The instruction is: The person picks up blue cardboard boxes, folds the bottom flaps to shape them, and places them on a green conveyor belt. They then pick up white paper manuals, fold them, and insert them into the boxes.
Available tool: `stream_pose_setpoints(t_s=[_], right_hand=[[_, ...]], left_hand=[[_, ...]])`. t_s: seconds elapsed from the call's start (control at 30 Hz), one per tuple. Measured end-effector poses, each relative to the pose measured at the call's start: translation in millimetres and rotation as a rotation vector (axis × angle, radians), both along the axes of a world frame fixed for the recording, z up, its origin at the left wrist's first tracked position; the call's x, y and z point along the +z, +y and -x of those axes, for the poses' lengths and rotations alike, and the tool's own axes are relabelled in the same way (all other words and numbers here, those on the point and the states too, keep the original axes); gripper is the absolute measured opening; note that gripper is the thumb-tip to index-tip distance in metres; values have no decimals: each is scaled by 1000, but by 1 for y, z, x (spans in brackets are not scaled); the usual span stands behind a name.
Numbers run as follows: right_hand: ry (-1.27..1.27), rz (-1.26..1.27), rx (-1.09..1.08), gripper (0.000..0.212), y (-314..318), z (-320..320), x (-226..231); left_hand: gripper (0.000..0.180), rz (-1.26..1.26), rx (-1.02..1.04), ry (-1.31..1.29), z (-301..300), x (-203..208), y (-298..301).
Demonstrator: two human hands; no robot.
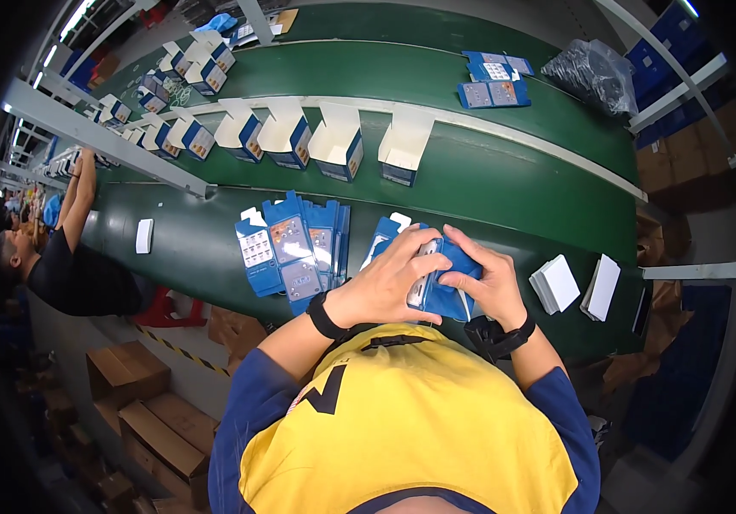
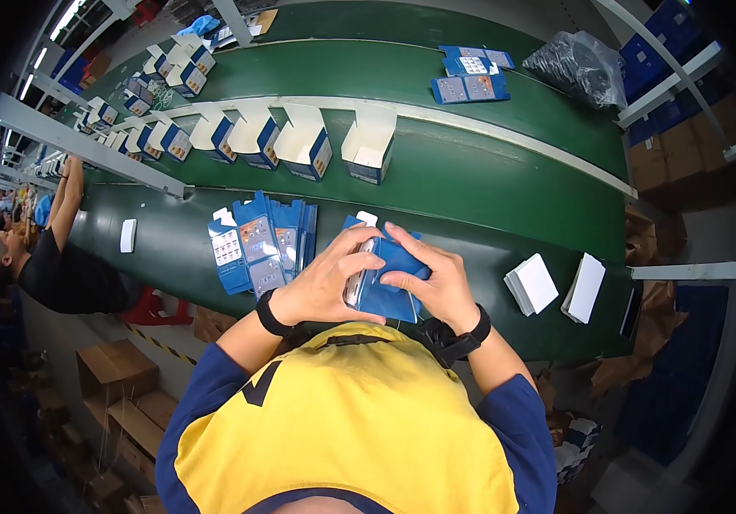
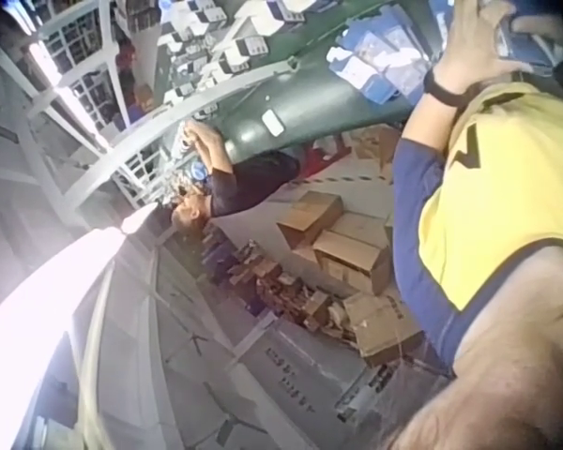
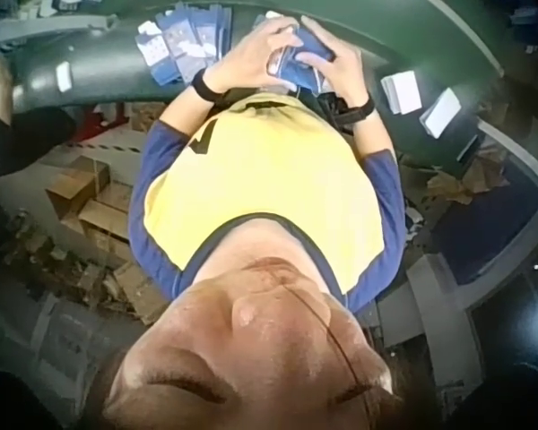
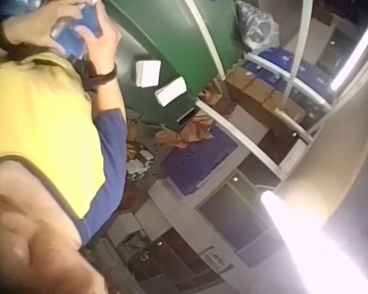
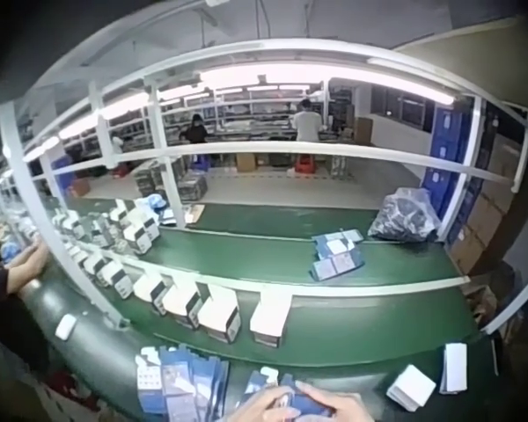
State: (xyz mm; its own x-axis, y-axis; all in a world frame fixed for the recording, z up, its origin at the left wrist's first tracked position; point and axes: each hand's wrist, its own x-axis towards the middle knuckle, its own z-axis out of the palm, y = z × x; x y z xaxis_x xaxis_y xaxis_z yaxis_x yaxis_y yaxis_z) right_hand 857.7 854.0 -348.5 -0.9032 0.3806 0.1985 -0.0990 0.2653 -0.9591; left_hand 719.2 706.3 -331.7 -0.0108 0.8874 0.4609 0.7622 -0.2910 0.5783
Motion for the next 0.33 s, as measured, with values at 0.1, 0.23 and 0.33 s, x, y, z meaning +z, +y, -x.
stream_pose_setpoints(t_s=[0.1, 0.23, 0.33], right_hand=[[2, -59, 3, 64, 1, 2, 0], [-33, -126, 8, 62, 2, 2, 0], [-64, -220, 0, 60, 2, 2, -1]], left_hand=[[85, -6, 7, -27, -1, -1, -1], [86, 17, 33, -87, -4, -3, -3], [87, 77, 33, -184, -5, -3, -4]])
